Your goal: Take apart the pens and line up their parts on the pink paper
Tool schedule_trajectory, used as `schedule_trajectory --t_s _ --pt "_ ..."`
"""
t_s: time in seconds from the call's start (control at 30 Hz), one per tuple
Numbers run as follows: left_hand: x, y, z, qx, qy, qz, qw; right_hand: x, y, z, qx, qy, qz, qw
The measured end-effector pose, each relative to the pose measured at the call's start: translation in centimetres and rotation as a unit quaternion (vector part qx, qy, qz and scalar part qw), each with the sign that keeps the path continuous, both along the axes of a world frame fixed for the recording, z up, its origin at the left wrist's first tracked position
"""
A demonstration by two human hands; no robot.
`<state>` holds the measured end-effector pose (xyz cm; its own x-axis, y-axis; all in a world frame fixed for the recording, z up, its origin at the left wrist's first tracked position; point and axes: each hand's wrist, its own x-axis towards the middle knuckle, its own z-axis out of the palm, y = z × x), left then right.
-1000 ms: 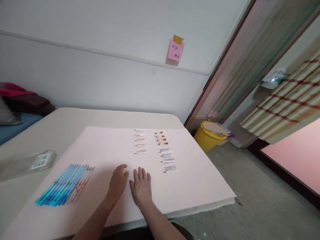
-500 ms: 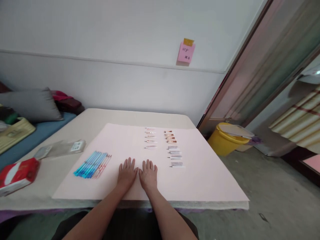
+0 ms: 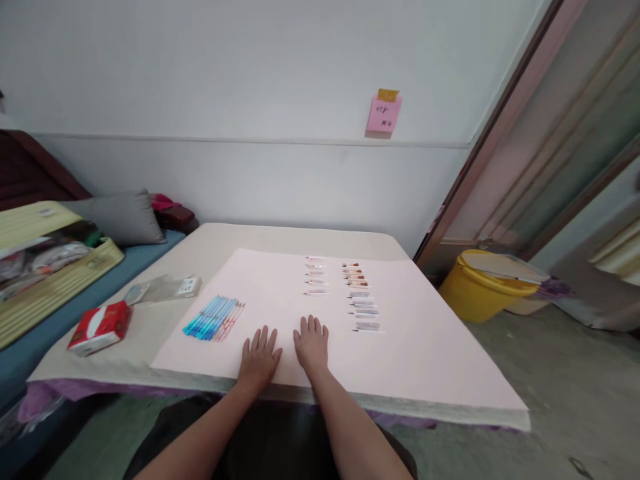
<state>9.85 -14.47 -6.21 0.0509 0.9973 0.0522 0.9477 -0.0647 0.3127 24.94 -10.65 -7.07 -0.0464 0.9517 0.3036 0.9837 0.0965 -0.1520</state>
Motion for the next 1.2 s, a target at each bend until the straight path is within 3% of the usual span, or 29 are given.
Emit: schedule_trajectory --t_s 0.53,0.9,1.1,1.2 --pt "0.2 0.4 -1.3 0.049 0.149 -0.001 0.988 0.2 0.2 0.2 -0.028 0.025 -0.001 0.999" --pt "0.0 0.5 -1.6 0.036 0.134 -0.006 0.990 0.2 0.4 -0.1 -0.030 0.000 0.002 1.000" --pt "0.1 0.6 -1.4 0.007 0.130 -0.005 0.991 -0.1 0.2 1.1 -0.050 0.013 0.009 0.999" --pt "0.0 0.7 -1.5 0.010 0.130 -0.007 0.991 -0.2 0.6 2.4 -0.106 0.088 0.037 0.990"
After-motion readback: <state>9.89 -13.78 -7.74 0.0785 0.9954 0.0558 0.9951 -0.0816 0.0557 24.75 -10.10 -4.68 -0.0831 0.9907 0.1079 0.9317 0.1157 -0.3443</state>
